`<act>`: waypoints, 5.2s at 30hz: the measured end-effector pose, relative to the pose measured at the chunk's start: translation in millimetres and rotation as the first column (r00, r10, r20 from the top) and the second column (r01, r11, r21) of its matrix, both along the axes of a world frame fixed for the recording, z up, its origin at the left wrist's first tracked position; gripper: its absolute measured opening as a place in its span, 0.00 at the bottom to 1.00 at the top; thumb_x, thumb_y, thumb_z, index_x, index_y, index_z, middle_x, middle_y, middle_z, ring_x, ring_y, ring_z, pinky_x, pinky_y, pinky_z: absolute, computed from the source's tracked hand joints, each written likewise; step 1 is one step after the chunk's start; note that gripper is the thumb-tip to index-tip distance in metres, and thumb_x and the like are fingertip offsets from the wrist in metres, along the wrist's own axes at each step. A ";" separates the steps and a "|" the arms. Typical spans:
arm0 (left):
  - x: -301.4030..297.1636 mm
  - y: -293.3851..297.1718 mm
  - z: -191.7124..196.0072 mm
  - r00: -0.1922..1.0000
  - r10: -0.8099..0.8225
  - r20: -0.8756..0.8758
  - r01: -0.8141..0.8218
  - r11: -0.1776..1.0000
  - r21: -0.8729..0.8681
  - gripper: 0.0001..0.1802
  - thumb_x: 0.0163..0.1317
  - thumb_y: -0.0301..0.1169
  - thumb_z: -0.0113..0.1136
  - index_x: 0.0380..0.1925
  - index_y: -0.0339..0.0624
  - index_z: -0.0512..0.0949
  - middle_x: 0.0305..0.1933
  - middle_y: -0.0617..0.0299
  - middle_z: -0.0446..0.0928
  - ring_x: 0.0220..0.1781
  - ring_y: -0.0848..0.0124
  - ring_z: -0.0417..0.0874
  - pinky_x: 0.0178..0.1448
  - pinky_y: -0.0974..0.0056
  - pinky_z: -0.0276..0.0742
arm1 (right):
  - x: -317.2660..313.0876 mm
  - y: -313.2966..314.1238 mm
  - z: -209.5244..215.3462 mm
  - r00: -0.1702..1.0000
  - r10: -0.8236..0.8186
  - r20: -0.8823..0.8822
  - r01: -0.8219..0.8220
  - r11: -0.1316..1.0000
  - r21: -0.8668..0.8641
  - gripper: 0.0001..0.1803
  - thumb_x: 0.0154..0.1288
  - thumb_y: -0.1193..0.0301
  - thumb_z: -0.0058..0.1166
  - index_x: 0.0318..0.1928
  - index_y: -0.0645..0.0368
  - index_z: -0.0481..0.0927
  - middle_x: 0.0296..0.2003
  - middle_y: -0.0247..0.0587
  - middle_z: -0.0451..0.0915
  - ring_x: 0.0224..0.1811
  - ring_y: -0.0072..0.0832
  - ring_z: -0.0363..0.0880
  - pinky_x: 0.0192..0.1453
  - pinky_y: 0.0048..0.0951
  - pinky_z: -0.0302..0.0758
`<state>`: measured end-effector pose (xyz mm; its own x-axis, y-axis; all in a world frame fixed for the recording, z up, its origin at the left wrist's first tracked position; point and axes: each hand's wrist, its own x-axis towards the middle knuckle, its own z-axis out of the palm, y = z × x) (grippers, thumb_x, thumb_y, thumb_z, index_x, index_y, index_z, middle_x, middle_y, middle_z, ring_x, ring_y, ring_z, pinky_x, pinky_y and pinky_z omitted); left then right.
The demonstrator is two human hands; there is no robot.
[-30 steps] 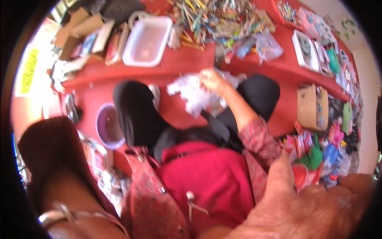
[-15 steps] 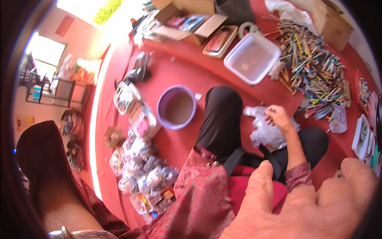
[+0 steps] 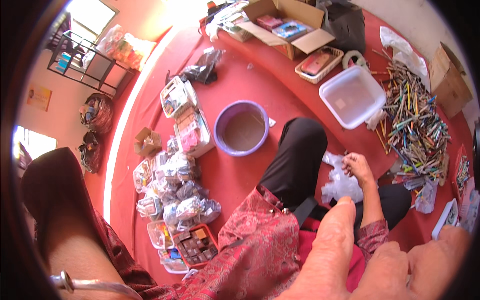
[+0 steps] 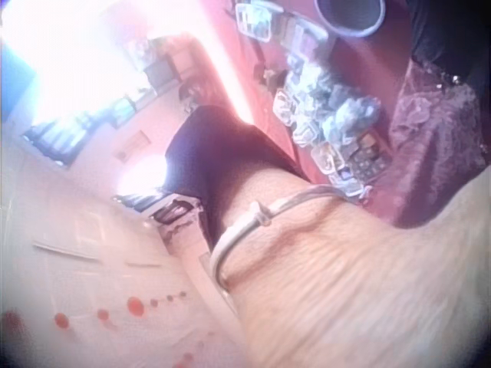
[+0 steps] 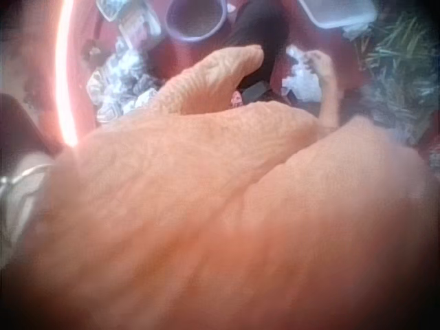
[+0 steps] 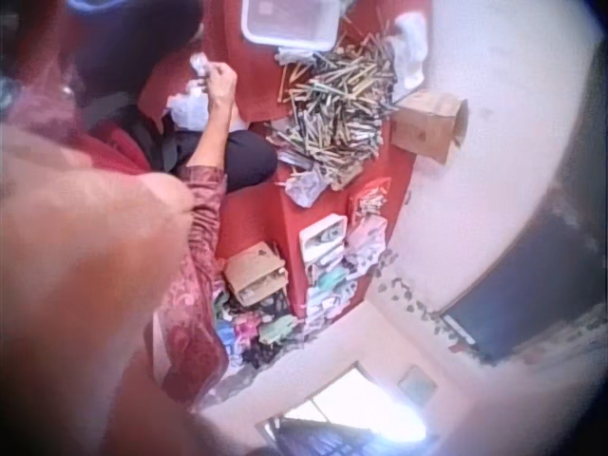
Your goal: The person sits on the floor and sorts a large pile of pens by picking them up, placing them into a white plastic container, and then transferring them into small plastic bags. The person handles the pens by hand and organizes them into multiple bags.
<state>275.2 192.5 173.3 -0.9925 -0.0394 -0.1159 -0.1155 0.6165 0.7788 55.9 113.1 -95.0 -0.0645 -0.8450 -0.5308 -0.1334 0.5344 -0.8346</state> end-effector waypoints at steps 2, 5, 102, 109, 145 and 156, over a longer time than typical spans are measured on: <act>3.6 -3.4 -1.0 1.000 0.004 0.009 -0.004 1.000 0.005 0.14 0.55 0.26 0.46 0.41 0.35 0.72 0.38 0.52 0.76 0.43 0.60 0.76 0.51 0.61 0.68 | 0.5 -1.1 2.3 1.000 0.005 0.020 -0.005 1.000 -0.002 0.07 0.56 0.70 0.46 0.27 0.59 0.73 0.18 0.33 0.74 0.15 0.17 0.70 0.17 0.17 0.64; 8.6 -8.2 -6.4 1.000 0.014 0.021 -0.014 1.000 0.012 0.14 0.56 0.26 0.46 0.42 0.35 0.72 0.39 0.52 0.76 0.43 0.60 0.76 0.51 0.61 0.68 | -3.1 -2.8 -7.8 1.000 0.016 0.004 -0.016 1.000 -0.020 0.07 0.57 0.70 0.45 0.28 0.60 0.73 0.18 0.35 0.74 0.15 0.18 0.70 0.16 0.17 0.64; 445.4 -232.0 -528.0 -0.535 0.436 0.723 0.434 -0.593 0.679 0.59 0.36 0.67 0.55 0.63 0.58 0.36 0.67 0.52 0.27 0.67 0.47 0.30 0.62 0.36 0.32 | -33.3 -43.4 -67.1 0.941 -0.314 -0.124 0.332 0.796 0.507 0.07 0.56 0.70 0.44 0.32 0.58 0.73 0.21 0.37 0.75 0.19 0.26 0.71 0.20 0.25 0.67; 455.9 -258.8 -539.8 -0.568 0.525 0.633 0.478 -0.416 0.774 0.51 0.46 0.63 0.50 0.62 0.51 0.41 0.67 0.62 0.41 0.67 0.64 0.42 0.65 0.45 0.38 | -19.7 -52.0 -68.1 0.943 -0.309 -0.123 0.327 0.797 0.508 0.07 0.56 0.70 0.44 0.32 0.58 0.73 0.21 0.37 0.75 0.19 0.25 0.72 0.22 0.24 0.68; 342.7 -111.6 -477.1 -0.587 0.370 0.720 0.152 -0.823 0.547 0.07 0.54 0.25 0.46 0.33 0.37 0.70 0.30 0.57 0.74 0.31 0.67 0.77 0.35 0.65 0.74 | -56.8 -33.7 -98.2 0.964 -0.256 -0.071 0.256 0.828 0.499 0.08 0.57 0.66 0.47 0.34 0.56 0.74 0.23 0.35 0.76 0.21 0.25 0.74 0.22 0.23 0.69; 360.5 90.0 -487.2 -0.613 -0.265 0.744 0.561 -0.810 0.174 0.53 0.41 0.35 0.59 0.60 0.52 0.31 0.64 0.48 0.41 0.62 0.48 0.51 0.56 0.39 0.56 | -27.4 -44.4 -97.8 0.992 -0.113 0.056 0.081 0.913 0.400 0.10 0.57 0.66 0.47 0.36 0.57 0.73 0.24 0.34 0.75 0.22 0.24 0.71 0.24 0.23 0.68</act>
<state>635.7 282.5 -313.9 0.5219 0.2341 -0.8203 0.8499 -0.0608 0.5234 28.5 68.8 -192.9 -0.0812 -0.5561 -0.8271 -0.0084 0.8302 -0.5573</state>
